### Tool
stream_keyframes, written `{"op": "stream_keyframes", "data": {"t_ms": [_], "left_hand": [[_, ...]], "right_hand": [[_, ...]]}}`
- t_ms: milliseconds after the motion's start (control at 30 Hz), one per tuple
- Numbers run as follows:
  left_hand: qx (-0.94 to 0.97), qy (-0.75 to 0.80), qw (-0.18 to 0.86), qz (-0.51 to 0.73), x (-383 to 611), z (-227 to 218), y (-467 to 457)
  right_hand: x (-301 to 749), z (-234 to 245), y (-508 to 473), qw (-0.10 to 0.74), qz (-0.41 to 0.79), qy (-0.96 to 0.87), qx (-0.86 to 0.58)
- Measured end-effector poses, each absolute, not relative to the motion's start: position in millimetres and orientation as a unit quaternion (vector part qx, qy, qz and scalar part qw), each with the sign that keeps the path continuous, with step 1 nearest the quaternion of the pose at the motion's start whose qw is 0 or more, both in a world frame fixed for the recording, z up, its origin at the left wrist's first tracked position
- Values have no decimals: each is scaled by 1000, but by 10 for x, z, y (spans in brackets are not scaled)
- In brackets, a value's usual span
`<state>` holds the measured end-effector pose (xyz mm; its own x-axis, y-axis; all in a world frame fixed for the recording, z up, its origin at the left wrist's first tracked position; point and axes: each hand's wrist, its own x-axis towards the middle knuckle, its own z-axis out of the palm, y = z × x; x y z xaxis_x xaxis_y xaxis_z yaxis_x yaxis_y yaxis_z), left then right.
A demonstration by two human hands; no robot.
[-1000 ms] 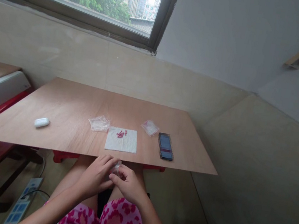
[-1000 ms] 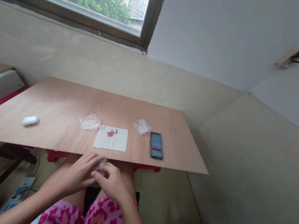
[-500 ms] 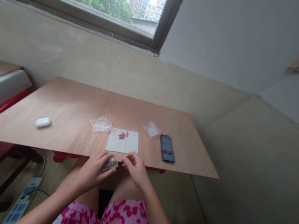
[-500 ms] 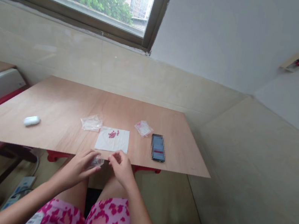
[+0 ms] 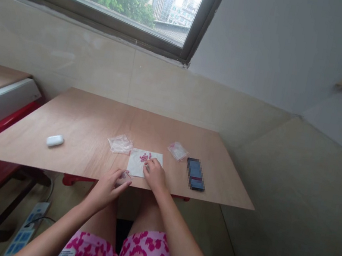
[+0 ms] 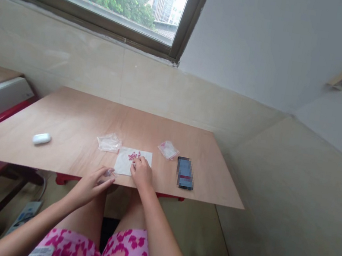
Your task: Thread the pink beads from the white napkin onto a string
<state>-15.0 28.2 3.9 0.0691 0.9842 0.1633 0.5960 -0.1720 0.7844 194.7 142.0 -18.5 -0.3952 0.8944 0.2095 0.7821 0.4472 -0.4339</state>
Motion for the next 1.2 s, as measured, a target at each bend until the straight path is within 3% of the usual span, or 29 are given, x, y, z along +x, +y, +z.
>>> {"op": "stream_keyframes", "data": {"t_ms": [400,533,700,800,967,1200], "left_hand": [[676,580,289,351,-239,-74,356],[671,583,290,356,-269,-49,364],[657,591,298,360,-279,-70,372],[654,586,299,373,-264,-107,368],[662,570,318,368,-241,-113,316],[665,576,312,359,-243,-102,281]], "right_hand": [[1888,-112,1565,197,179,-820,-507],[1905,-103,1560,244,230,-793,-509],[1872,38,1349,347,395,-696,-489],[1802,216,1137,355,448,-685,-451],[1898,354,1093,335,377,-738,-449],[2121,-25,1412,238,203,-772,-553]]}}
